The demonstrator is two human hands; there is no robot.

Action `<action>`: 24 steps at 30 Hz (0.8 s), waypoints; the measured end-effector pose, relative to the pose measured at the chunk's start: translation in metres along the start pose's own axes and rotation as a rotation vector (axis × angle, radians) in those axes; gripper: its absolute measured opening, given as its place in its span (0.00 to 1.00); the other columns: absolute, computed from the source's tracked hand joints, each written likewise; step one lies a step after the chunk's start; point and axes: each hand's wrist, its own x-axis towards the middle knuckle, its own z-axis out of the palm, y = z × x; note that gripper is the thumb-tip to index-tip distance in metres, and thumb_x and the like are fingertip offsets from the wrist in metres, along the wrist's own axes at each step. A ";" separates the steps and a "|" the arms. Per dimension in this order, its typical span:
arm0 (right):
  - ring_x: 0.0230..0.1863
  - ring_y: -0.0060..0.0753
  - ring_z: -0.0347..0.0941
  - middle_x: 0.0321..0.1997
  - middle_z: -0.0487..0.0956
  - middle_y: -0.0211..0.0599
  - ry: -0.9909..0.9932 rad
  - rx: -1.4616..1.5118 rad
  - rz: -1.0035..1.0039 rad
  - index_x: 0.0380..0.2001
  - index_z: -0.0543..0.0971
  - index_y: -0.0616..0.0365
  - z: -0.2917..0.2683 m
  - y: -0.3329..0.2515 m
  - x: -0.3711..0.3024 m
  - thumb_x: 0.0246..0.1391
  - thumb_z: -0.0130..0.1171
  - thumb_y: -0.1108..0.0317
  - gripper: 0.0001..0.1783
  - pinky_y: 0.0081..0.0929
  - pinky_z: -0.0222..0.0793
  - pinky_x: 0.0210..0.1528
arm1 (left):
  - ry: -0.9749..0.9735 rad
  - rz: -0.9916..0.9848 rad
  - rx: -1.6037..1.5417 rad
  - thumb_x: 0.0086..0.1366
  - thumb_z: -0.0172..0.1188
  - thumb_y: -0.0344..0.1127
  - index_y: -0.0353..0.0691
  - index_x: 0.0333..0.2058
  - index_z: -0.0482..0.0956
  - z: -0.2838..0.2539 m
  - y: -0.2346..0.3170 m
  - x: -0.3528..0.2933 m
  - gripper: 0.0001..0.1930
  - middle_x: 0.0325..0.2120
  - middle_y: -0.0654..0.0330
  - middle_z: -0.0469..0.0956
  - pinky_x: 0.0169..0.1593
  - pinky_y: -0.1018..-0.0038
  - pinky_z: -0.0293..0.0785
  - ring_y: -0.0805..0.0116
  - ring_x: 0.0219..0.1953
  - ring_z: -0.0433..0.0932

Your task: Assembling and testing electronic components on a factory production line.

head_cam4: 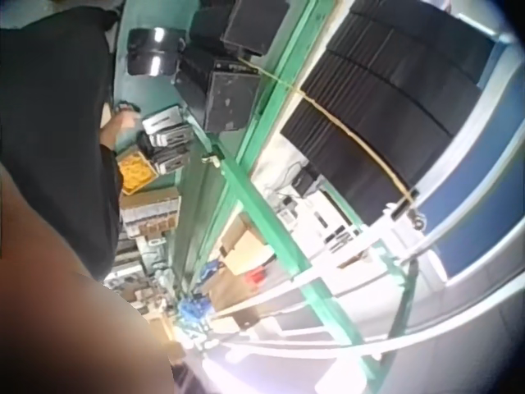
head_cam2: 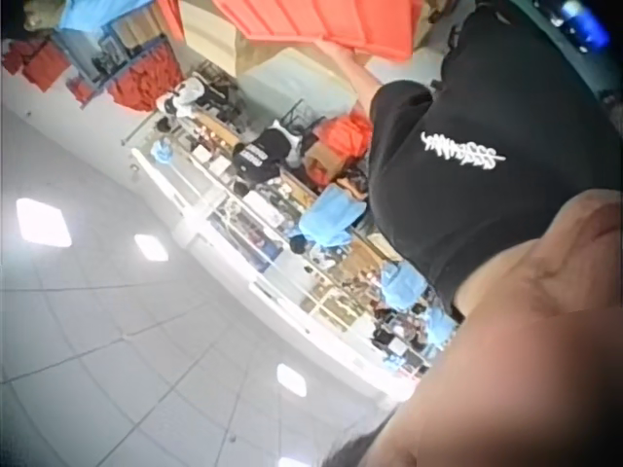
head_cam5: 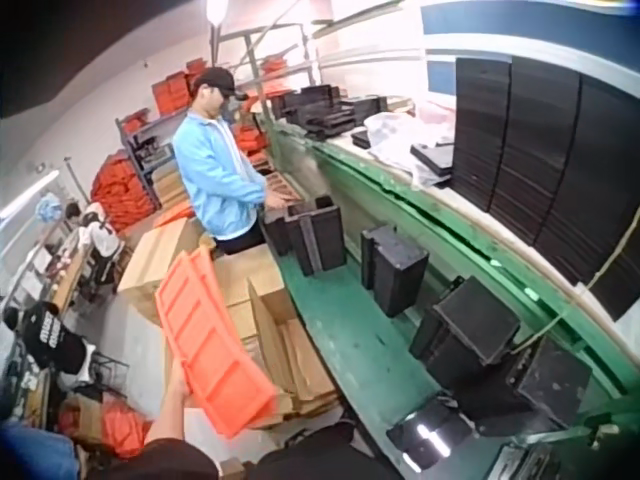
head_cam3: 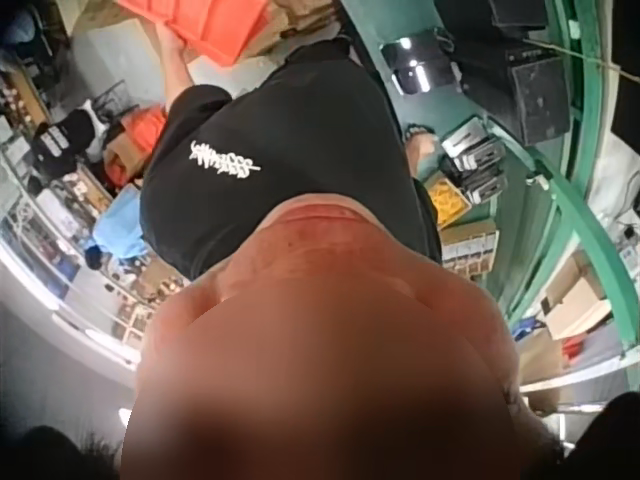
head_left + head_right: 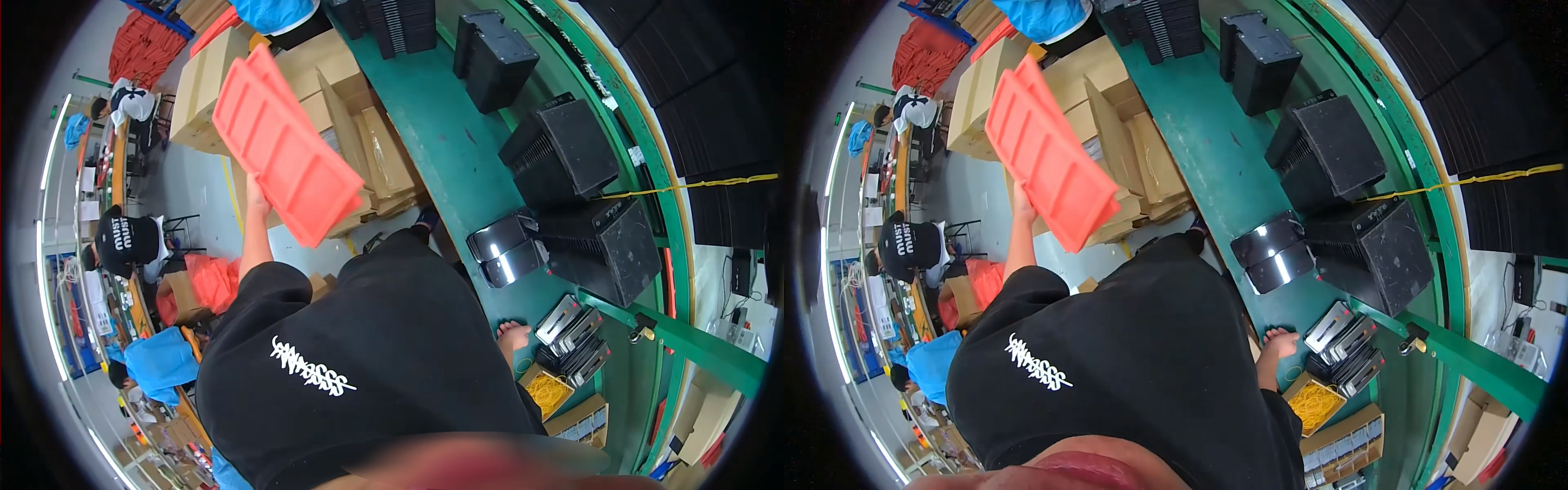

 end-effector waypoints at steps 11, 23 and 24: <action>0.18 0.39 0.76 0.21 0.80 0.45 0.023 0.035 0.007 0.26 0.79 0.68 0.014 -0.007 -0.003 0.68 0.36 0.46 0.35 0.34 0.72 0.19 | 0.074 -0.078 0.197 0.66 0.42 0.43 0.37 0.62 0.67 -0.014 -0.004 0.025 0.28 0.61 0.49 0.71 0.64 0.50 0.69 0.50 0.61 0.72; 0.18 0.40 0.76 0.23 0.81 0.46 0.085 0.051 0.033 0.27 0.79 0.68 0.004 -0.003 -0.003 0.67 0.37 0.46 0.34 0.36 0.74 0.20 | 0.189 0.712 1.144 0.64 0.49 0.31 0.33 0.61 0.68 -0.036 0.000 0.118 0.25 0.52 0.41 0.77 0.58 0.60 0.72 0.48 0.55 0.77; 0.17 0.40 0.76 0.22 0.81 0.46 0.081 0.063 0.035 0.27 0.79 0.68 0.000 0.000 -0.003 0.67 0.37 0.47 0.34 0.36 0.74 0.20 | 0.162 0.711 1.145 0.64 0.49 0.31 0.33 0.61 0.68 -0.015 0.012 0.099 0.25 0.52 0.41 0.77 0.58 0.60 0.72 0.48 0.55 0.77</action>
